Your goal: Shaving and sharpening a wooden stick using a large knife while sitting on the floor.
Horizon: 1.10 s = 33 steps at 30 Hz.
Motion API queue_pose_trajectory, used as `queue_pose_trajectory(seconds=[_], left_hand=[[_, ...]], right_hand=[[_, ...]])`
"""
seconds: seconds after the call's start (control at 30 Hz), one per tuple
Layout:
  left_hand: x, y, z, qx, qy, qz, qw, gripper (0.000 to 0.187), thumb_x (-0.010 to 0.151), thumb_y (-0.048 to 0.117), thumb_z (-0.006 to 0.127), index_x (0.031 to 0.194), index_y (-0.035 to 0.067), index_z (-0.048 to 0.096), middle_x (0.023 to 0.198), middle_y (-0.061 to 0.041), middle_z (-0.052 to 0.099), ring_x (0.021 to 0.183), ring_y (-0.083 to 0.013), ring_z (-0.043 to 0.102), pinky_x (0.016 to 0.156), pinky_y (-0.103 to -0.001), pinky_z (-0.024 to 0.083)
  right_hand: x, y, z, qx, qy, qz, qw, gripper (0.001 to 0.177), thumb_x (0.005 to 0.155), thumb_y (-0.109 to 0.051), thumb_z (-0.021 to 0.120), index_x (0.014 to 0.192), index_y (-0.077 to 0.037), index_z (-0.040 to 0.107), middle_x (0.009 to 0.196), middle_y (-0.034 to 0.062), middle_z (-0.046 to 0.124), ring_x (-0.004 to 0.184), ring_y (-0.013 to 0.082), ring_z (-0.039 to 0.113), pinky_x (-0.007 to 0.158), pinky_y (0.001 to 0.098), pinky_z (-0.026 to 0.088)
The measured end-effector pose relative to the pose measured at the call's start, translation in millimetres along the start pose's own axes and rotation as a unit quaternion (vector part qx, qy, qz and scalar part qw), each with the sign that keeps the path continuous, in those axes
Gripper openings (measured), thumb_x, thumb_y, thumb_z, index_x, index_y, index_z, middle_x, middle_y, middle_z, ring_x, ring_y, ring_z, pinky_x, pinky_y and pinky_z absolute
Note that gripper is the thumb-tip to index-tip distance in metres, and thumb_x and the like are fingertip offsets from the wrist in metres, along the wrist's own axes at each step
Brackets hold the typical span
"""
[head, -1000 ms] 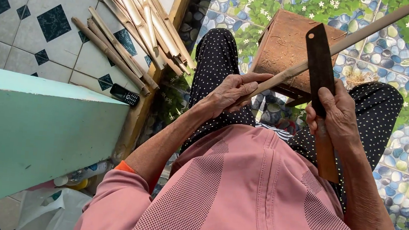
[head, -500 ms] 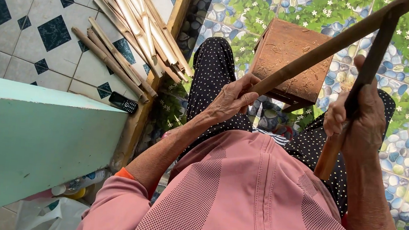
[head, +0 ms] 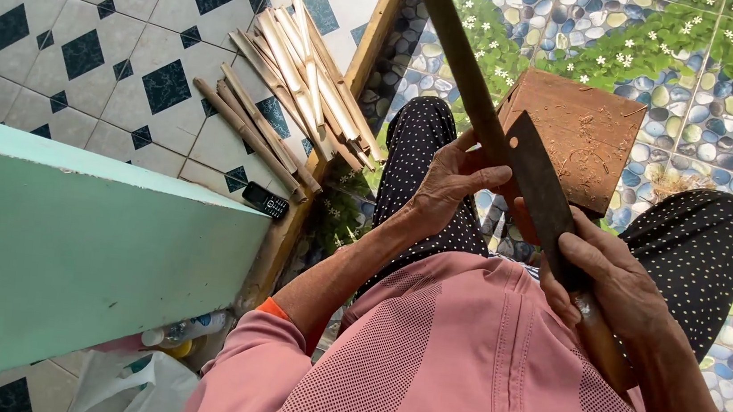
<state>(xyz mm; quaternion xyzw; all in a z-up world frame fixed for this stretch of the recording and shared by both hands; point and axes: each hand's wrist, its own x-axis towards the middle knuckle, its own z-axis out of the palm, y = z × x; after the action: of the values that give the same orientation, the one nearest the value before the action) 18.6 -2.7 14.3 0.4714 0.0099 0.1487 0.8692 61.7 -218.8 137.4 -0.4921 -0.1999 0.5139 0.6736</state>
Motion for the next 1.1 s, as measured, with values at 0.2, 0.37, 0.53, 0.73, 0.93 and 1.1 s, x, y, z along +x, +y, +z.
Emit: queue_pose_trajectory(seconds=[0.2,0.37,0.53,0.73,0.93,1.1], left_hand=[[3,-8,-2,-0.12,0.051,0.08,0.988,0.025,0.092,0.018,0.085,0.114,0.014,0.073,0.108,-0.002,0.077,0.109,-0.0212,0.071,0.083,-0.043,0.065],[-4,5,27,-0.184,0.083,0.023,0.979,0.018,0.093,0.007,0.081,0.106,-0.004,0.073,0.108,-0.022,0.076,0.097,-0.0388,0.075,0.086,-0.049,0.066],[-8,13,25,-0.18,0.016,-0.015,0.984,0.028,0.104,0.012,0.072,0.12,-0.01,0.067,0.112,-0.029,0.074,0.095,-0.0387,0.076,0.09,-0.045,0.066],[-13,41,11,-0.272,-0.21,-0.051,0.938,0.047,0.118,0.017,0.053,0.161,0.002,0.043,0.126,-0.028,0.072,0.115,-0.0421,0.073,0.106,-0.045,0.062],[-8,57,5,-0.253,-0.31,-0.204,0.894,0.082,0.105,0.059,0.05,0.161,0.001,0.038,0.143,-0.03,0.06,0.105,-0.0352,0.076,0.08,-0.036,0.068],[-17,77,22,-0.223,-0.302,-0.323,0.869,0.092,0.097,0.023,0.08,0.164,0.002,0.021,0.122,-0.023,0.066,0.075,-0.0188,0.074,0.053,-0.021,0.054]], right_hand=[[5,5,12,0.048,0.051,0.09,0.993,0.055,0.1,-0.022,0.055,0.152,-0.007,0.045,0.049,0.006,0.045,0.034,0.01,0.045,0.032,0.0197,0.043],[4,9,7,0.102,0.026,-0.027,0.994,0.074,0.101,-0.021,0.057,0.167,-0.024,0.024,0.052,0.0082,0.049,0.033,0.0112,0.045,0.032,0.0198,0.045],[6,16,-21,0.093,0.035,-0.059,0.993,0.073,0.103,-0.019,0.052,0.169,-0.026,0.021,0.052,0.0019,0.044,0.035,0.0087,0.041,0.028,0.0179,0.04],[-1,21,-99,0.099,-0.025,-0.179,0.979,0.025,0.117,-0.02,0.035,0.134,-0.024,0.053,0.063,-0.005,0.052,0.034,0.0037,0.04,0.025,0.017,0.04],[-14,10,-157,0.177,-0.011,-0.229,0.957,0.046,0.12,-0.026,0.042,0.165,-0.033,0.041,0.068,-0.008,0.055,0.042,0.0016,0.047,0.034,0.0139,0.045],[-20,-16,-187,0.069,0.166,-0.219,0.959,0.043,0.124,-0.03,0.039,0.163,-0.046,0.045,0.067,-0.008,0.042,0.042,0.0047,0.035,0.036,0.0197,0.035]])
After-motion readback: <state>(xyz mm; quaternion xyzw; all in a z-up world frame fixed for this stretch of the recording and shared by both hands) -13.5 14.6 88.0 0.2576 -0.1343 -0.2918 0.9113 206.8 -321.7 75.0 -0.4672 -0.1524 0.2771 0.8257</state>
